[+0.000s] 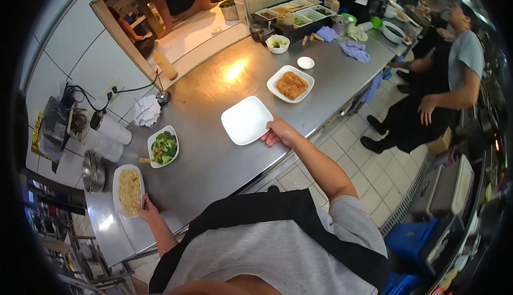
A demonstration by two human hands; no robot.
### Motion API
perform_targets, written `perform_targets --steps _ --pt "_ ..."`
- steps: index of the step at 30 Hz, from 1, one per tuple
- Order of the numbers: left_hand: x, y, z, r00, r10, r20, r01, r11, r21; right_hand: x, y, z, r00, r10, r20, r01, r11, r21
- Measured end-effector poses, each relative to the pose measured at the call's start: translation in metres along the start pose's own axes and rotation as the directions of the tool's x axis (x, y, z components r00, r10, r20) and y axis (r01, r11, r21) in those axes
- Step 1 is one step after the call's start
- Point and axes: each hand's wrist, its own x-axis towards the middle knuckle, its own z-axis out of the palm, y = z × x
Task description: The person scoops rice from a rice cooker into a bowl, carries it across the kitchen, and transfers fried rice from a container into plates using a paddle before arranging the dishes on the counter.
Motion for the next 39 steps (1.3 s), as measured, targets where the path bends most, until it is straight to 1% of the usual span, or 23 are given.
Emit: perform_targets --steps 1,4,6,8,9,10,11,12,14,16,19,20,21,22,24,25,28,29,32,33,36,37,39 --pt "-0.018 0.000 -0.001 0.999 0.027 -0.039 -0.028 0.999 -0.020 0.006 -0.007 -0.003 1.000 -0.006 0.018 0.006 1.000 -0.003" --pt "-0.066 0.003 -0.007 0.994 0.026 -0.103 -0.030 0.999 -0.033 0.027 -0.017 -0.022 0.996 0.038 0.079 -0.034 0.998 -0.054" --pt "-0.089 -0.001 -0.018 0.987 0.041 -0.152 -0.050 0.997 -0.055 0.042 -0.014 -0.040 0.987 0.069 0.143 -0.066 0.997 -0.027" --pt "-0.126 -0.009 -0.032 0.979 0.076 -0.188 -0.090 0.994 -0.068 0.038 -0.018 -0.053 0.972 0.079 0.222 -0.073 0.997 -0.035" --pt "-0.148 -0.014 -0.036 0.975 0.105 -0.195 -0.119 0.991 -0.059 0.034 -0.020 -0.064 0.958 0.062 0.280 -0.041 0.996 -0.081" --pt "-0.166 -0.017 -0.042 0.971 0.137 -0.198 -0.149 0.988 -0.048 0.029 -0.017 -0.078 0.947 0.087 0.309 -0.046 0.990 -0.137" --pt "-0.179 -0.023 -0.056 0.972 0.168 -0.167 -0.173 0.985 -0.018 0.023 -0.013 -0.096 0.936 0.113 0.334 -0.051 0.980 -0.190" --pt "-0.199 -0.030 -0.061 0.969 0.178 -0.172 -0.186 0.982 -0.030 0.017 -0.015 -0.119 0.924 0.141 0.357 -0.053 0.968 -0.246" --pt "-0.240 -0.053 -0.055 0.964 0.197 -0.177 -0.209 0.976 -0.052 0.003 -0.038 -0.176 0.855 0.217 0.471 0.067 0.855 -0.515" --pt "-0.290 -0.072 -0.035 0.964 0.180 -0.195 -0.194 0.979 -0.057 -0.002 -0.054 -0.231 0.869 0.302 0.392 -0.057 0.848 -0.527" --pt "-0.334 -0.101 -0.024 0.970 0.148 -0.194 -0.157 0.987 -0.032 0.018 -0.071 -0.291 0.968 0.170 0.183 -0.077 0.901 -0.428" --pt "-0.342 -0.116 -0.018 0.974 0.133 -0.184 -0.138 0.990 -0.014 0.029 -0.074 -0.306 0.981 0.121 0.152 -0.056 0.927 -0.371" --pt "-0.359 -0.124 -0.003 0.979 0.102 -0.178 -0.109 0.994 -0.032 0.030 -0.087 -0.300 0.990 0.073 0.123 -0.031 0.947 -0.318" --pt "-0.375 -0.136 0.016 0.978 0.105 -0.177 -0.106 0.994 0.008 0.032 -0.095 -0.293 0.996 0.030 0.087 -0.006 0.965 -0.263" --pt "-0.398 -0.154 0.045 0.979 0.107 -0.172 -0.093 0.992 0.089 0.046 -0.096 -0.281 0.984 0.037 0.173 0.011 0.964 -0.267" --pt "-0.396 -0.162 0.046 0.987 0.076 -0.143 -0.064 0.994 0.085 0.053 -0.095 -0.274 0.976 0.037 0.215 0.022 0.964 -0.266" --pt "-0.400 -0.183 0.068 0.995 0.037 -0.093 -0.028 0.994 0.102 0.066 -0.089 -0.250 0.971 -0.003 0.240 0.082 0.943 -0.323" --pt "-0.394 -0.184 0.067 0.994 -0.057 -0.090 0.066 0.992 0.106 0.072 -0.086 -0.246 0.973 -0.009 0.232 0.084 0.945 -0.316" --pt "-0.379 -0.194 0.087 0.997 -0.065 -0.046 0.072 0.982 0.174 0.083 -0.083 -0.242 0.981 -0.027 0.191 0.087 0.945 -0.315" --pt "-0.375 -0.197 0.094 0.994 -0.105 -0.017 0.106 0.979 0.175 0.085 -0.084 -0.241 0.983 -0.032 0.179 0.089 0.941 -0.326" --pt "-0.354 -0.209 0.106 0.982 -0.191 0.000 0.185 0.950 0.251 0.085 -0.085 -0.241 0.990 -0.042 0.136 0.086 0.939 -0.332" --pt "-0.348 -0.211 0.110 0.976 -0.212 0.049 0.192 0.944 0.269 0.086 -0.084 -0.240 0.992 -0.047 0.118 0.084 0.941 -0.329" --pt "-0.342 -0.218 0.120 0.966 -0.246 0.084 0.212 0.933 0.292 0.086 -0.084 -0.242 0.991 -0.092 0.099 0.121 0.932 -0.341"
